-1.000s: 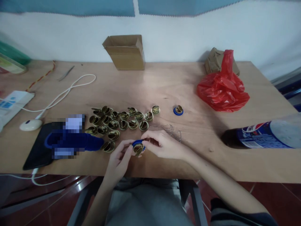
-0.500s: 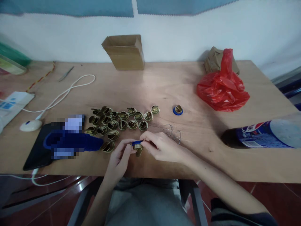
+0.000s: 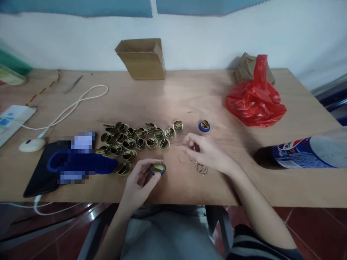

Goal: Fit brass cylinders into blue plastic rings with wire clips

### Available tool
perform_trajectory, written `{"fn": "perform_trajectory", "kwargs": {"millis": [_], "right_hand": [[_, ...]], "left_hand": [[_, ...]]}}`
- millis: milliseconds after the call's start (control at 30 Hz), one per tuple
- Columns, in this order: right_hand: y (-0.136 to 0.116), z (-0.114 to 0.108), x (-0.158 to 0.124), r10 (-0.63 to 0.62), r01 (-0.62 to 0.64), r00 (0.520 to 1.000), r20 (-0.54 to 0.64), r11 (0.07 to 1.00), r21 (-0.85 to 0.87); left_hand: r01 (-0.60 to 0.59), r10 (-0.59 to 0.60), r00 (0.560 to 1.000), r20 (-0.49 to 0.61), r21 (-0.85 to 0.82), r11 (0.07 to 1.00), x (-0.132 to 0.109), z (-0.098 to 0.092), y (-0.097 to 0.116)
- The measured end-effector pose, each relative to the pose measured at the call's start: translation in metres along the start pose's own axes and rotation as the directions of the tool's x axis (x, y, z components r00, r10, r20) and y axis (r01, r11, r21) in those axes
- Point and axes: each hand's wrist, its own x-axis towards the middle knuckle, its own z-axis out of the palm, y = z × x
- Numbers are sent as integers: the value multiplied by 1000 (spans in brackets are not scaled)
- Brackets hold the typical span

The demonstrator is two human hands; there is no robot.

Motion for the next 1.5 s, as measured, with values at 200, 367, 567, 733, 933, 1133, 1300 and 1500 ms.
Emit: {"fn": "perform_trajectory", "kwargs": {"millis": [200,367,567,733,933,1133,1300,1500], "right_hand": [[6,-9,-1,-17,48,980,197,987,-151],[0,6,3,-64,102,977,201,977,-185],[2,9,6,-79,117,973,219,979,-168],[4,11,7,-90,126,972,216,979,-159],[9,14,6,-96,133,972,215,977,-166],[8,16,6,-139,179,965,222,968,-175],[7,16,7,-114,166,966,232,963,-215],[3,18,6,-74,136,970,233,956,-261]], "left_hand": [[-7,6,1000,15,39,999,0,0,-1],[-11,10,1000,26,41,999,0,-1,-1],[-13,11,999,31,75,997,0,-1,1],[-19,17,1000,25,78,997,0,-1,1],[-18,16,999,31,86,996,0,-2,-1],[-37,35,999,28,86,996,0,-2,-2],[-43,40,999,34,78,996,-1,-2,-3],[-38,35,999,38,75,996,0,-2,-3]]}}
